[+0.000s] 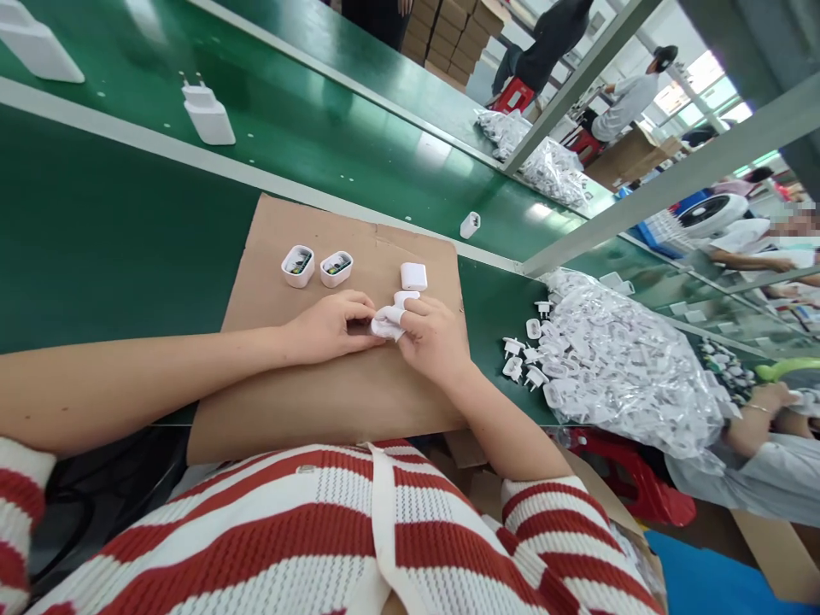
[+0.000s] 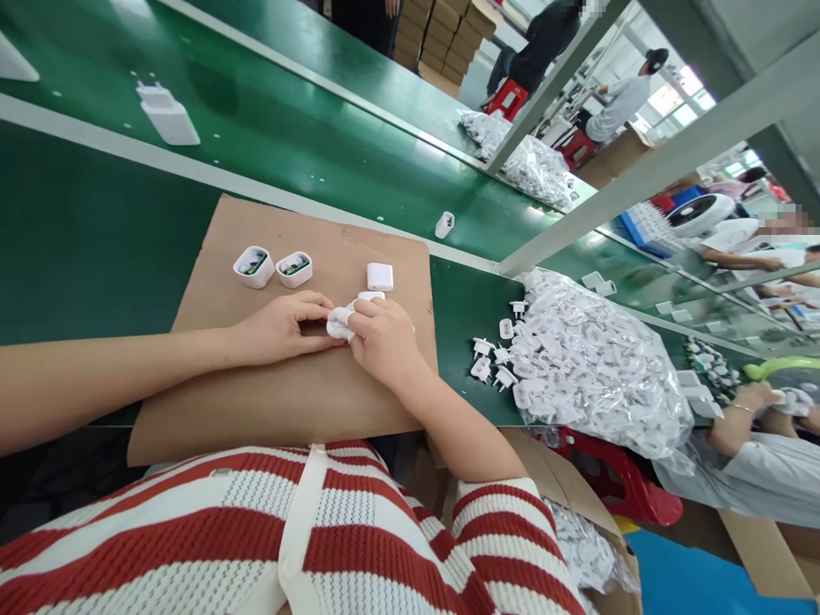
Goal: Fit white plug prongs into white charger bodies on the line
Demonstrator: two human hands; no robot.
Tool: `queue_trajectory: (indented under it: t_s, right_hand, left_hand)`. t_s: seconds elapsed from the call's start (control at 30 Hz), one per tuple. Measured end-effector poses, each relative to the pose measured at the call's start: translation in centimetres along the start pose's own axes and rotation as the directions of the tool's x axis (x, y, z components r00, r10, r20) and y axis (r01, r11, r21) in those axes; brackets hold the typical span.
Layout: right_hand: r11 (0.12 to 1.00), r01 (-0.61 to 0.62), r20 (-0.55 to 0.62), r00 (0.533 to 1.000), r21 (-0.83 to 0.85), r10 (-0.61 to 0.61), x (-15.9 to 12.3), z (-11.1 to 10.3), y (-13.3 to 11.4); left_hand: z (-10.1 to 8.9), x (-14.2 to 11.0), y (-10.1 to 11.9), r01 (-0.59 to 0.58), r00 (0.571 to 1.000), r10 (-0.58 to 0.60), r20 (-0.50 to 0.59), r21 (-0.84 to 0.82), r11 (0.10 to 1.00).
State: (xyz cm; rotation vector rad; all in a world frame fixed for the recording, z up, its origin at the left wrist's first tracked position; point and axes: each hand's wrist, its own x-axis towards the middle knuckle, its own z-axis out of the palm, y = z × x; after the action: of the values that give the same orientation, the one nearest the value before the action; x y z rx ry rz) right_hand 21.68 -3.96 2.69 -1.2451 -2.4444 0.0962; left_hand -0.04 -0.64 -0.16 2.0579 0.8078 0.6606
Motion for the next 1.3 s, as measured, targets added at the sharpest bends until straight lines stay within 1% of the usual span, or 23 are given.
queue_trajectory:
  t_s: [0.07, 0.17, 0.27, 0.33, 0.37, 0.43, 0.47, 0.5, 0.53, 0.57, 0.6, 0.63, 0.67, 0.7, 0.73, 0.77, 0.9, 0.97, 1.03, 1.13, 1.2, 1.23, 1.3]
  right_hand:
    - [0.998, -0.065, -0.014, 0.998, 0.006, 0.065, 0.2, 0.3, -0.1]
    - [0.978, -0.201, -0.067, 0.977, 0.046, 0.204, 0.1, 1.0, -0.9]
    - [0.937, -0.297, -0.134, 0.937, 0.184, 0.323, -0.9, 1.8, -1.6]
    - [0.915, -0.304, -0.225, 0.903, 0.267, 0.366, -2.4, 2.1, -1.5]
    - [0.913, -0.305, -0.291, 0.878, 0.271, 0.379, -3.5, 2.1, -1.2]
    - [0.911, -0.364, -0.436, 0.800, 0.194, 0.413, -6.2, 1.7, -0.3]
    - [0.888, -0.440, -0.507, 0.740, 0.133, 0.442, -7.7, 1.3, 0.4]
    - [0.843, -0.533, -0.550, 0.683, 0.074, 0.481, -9.1, 0.9, 1.1]
    - [0.767, -0.641, -0.567, 0.623, 0.025, 0.539, -10.5, 0.4, 1.9]
    - [0.663, -0.748, -0.566, 0.555, -0.019, 0.610, -11.6, 0.0, 2.8]
    - [0.546, -0.835, -0.545, 0.488, -0.064, 0.682, -12.5, -0.5, 3.6]
    - [0.444, -0.889, -0.508, 0.435, -0.111, 0.743, -13.1, -0.9, 4.4]
    - [0.366, -0.917, -0.466, 0.397, -0.160, 0.791, -13.3, -1.2, 5.1]
    - [0.321, -0.924, -0.421, 0.380, -0.207, 0.824, -13.3, -1.5, 5.8]
    - [0.307, -0.920, -0.379, 0.382, -0.245, 0.843, -13.0, -1.8, 6.4]
    - [0.311, -0.911, -0.348, 0.394, -0.271, 0.851, -12.6, -2.0, 6.8]
    - [0.386, -0.873, -0.273, 0.465, -0.299, 0.842, -9.7, -2.4, 7.8]
    - [0.432, -0.851, -0.228, 0.503, -0.297, 0.834, -7.9, -2.2, 8.0]
    - [0.479, -0.830, -0.185, 0.539, -0.288, 0.822, -6.2, -2.0, 8.2]
    - [0.548, -0.791, -0.141, 0.596, -0.274, 0.790, -3.7, -1.7, 8.5]
    - [0.586, -0.765, -0.124, 0.630, -0.268, 0.766, -2.6, -1.4, 8.8]
    - [0.601, -0.753, -0.119, 0.645, -0.266, 0.755, -2.3, -1.3, 8.9]
    - [0.628, -0.733, -0.116, 0.670, -0.262, 0.733, -2.1, -0.8, 9.2]
  left_hand:
    - [-0.1, 0.1, 0.0, 0.013, 1.000, -0.013, 0.008, 0.004, 1.000]
    - [-0.1, 0.1, 0.1, 0.024, 0.999, -0.023, -0.026, 0.034, 0.999]
    - [-0.2, 0.2, 0.3, 0.033, 0.999, -0.032, -0.020, 0.071, 0.997]
    - [-0.3, 0.2, 0.2, 0.038, 0.999, -0.036, -0.014, 0.107, 0.994]
    - [-0.3, 0.2, 0.2, 0.038, 0.999, -0.035, -0.021, 0.122, 0.992]
    - [-0.2, 0.2, 0.0, 0.049, 0.998, -0.042, -0.050, 0.130, 0.990]
    - [-0.2, 0.2, -0.1, 0.054, 0.997, -0.046, -0.063, 0.125, 0.991]
    - [-0.1, 0.1, -0.2, 0.055, 0.996, -0.047, -0.070, 0.119, 0.991]
    - [0.0, 0.1, -0.3, 0.052, 0.997, -0.044, -0.070, 0.116, 0.992]
    - [0.1, 0.1, -0.3, 0.042, 0.997, -0.034, -0.068, 0.118, 0.992]
    - [0.1, 0.2, -0.4, 0.027, 0.998, -0.020, -0.060, 0.126, 0.992]
    - [0.1, 0.2, -0.4, 0.010, 0.999, -0.003, -0.049, 0.135, 0.991]
    - [0.1, 0.2, -0.5, -0.007, 0.999, 0.013, -0.038, 0.143, 0.990]
    - [0.1, 0.3, -0.5, -0.023, 0.999, 0.028, -0.030, 0.150, 0.988]
    - [0.1, 0.3, -0.6, -0.037, 0.999, 0.042, -0.028, 0.157, 0.987]
    - [0.1, 0.3, -0.7, -0.045, 0.998, 0.051, -0.032, 0.164, 0.985]
    - [0.4, 0.1, -0.8, -0.062, 0.995, 0.076, -0.062, 0.204, 0.977]
    - [0.4, -0.1, -0.3, -0.117, 0.989, 0.133, -0.059, 0.231, 0.966]
    - [0.1, -0.2, 0.8, -0.188, 0.976, 0.210, -0.057, 0.265, 0.946]
    - [-1.3, 0.3, 3.3, -0.260, 0.947, 0.304, -0.101, 0.316, 0.913]
    - [-2.9, 1.5, 4.6, -0.260, 0.931, 0.330, -0.156, 0.351, 0.900]
    - [-3.9, 2.6, 5.0, -0.233, 0.928, 0.320, -0.190, 0.373, 0.898]
    - [-6.0, 5.2, 4.7, -0.098, 0.942, 0.220, -0.253, 0.422, 0.901]
